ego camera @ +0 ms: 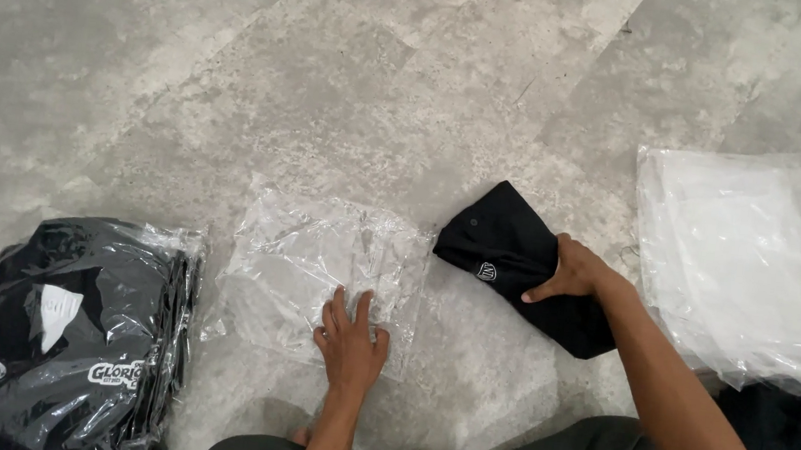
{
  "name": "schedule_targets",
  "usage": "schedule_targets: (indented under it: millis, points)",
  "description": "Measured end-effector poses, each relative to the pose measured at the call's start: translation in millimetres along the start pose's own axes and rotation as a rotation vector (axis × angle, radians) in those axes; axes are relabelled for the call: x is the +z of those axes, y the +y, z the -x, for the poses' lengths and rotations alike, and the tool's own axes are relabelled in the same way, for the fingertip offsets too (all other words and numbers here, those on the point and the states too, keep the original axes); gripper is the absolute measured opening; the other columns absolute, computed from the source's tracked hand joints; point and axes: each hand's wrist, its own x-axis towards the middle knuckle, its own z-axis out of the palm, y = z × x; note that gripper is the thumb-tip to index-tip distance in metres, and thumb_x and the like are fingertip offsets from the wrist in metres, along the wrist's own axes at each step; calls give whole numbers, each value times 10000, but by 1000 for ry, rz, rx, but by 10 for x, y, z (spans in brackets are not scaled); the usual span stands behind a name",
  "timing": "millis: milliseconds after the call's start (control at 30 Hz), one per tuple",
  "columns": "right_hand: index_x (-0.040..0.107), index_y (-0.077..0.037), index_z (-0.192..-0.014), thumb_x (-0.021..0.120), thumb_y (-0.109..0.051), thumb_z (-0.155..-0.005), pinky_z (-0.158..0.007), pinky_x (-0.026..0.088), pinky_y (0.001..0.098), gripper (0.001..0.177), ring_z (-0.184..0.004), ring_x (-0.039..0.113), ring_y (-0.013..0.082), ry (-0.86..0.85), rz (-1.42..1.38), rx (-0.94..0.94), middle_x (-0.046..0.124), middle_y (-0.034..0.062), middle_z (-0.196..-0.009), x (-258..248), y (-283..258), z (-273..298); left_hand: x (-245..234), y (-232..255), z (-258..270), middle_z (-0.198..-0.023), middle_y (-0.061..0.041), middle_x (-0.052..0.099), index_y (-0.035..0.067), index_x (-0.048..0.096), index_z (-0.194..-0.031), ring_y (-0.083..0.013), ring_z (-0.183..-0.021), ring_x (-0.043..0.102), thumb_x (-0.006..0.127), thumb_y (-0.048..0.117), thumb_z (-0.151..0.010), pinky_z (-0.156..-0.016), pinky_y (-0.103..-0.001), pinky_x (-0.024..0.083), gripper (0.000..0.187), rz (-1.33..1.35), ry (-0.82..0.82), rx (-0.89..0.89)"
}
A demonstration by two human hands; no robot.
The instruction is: The person folds black polo shirts and places them into clear plastic bags. They smooth the shirts, fold them neatly, insert them into the bags, and seal the bags before stacking them.
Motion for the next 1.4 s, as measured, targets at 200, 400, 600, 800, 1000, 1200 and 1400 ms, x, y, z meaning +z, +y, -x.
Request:
schedule_targets:
  millis: [200,400,600,800,1000,1200,1400]
  points:
    - [300,-164,-1580,989,-444,-533,-1117,515,466,1285,-1348,584,353,43,-208,79,582,142,-1477,126,-29,388,-31,-8,3,-1687,-120,323,220,393,-1593,-373,-1526,317,617,165,-870,-1079,-611,374,758,51,21,33]
    - [507,-133,-1462,996,-530,-617,-1102,529,597,1055,-1317,618,470,231,-214,-18,665,272,-1372,445,45,511,-246,41,-14,-1652,-183,316,148,472,-1502,-418,-1580,234,586,88,-938,-1227,-640,266,579,101,-129,45]
    - [458,-266,-1460,930,-522,-714,-1074,560,584,919,-1268,661,438,326,-242,-53,696,218,-1322,872,-16,773,-51,-100,12,-1540,-81,435,185,572,-1409,-275,-1469,358,592,303,-1038,-1200,-600,296,390,-1,-96,84]
    - [460,-290,-1486,797,-329,-843,-1018,589,568,727,-1213,702,401,451,-84,-108,734,167,-1250,980,-344,1438,-241,-68,1,-1453,-101,466,165,612,-1386,-268,-1341,436,638,268,-1042,-1071,-507,424,361,39,-134,110]
    - [443,-362,-1516,804,-323,-826,-1022,603,525,780,-1207,712,352,431,22,-133,735,103,-1241,1102,-427,1593,255,-283,-87,-1156,-79,588,132,567,-1401,-247,-1098,622,555,179,-1078,-887,-408,564,327,125,-159,120]
    - [445,-346,-1496,812,-287,-805,-1003,605,570,785,-1217,710,394,394,18,-152,726,128,-1303,1244,-500,1610,454,-394,-144,-1164,-114,593,87,595,-1333,-298,-1061,690,589,163,-1062,-876,-403,616,282,303,-136,40]
    - [445,-355,-1482,776,-373,-766,-677,565,482,788,-914,739,334,441,49,-234,762,30,-1128,1400,-473,1496,504,-416,-181,-1128,-93,573,62,720,-1184,-258,-845,677,662,82,-1010,-715,-400,576,185,437,16,23]
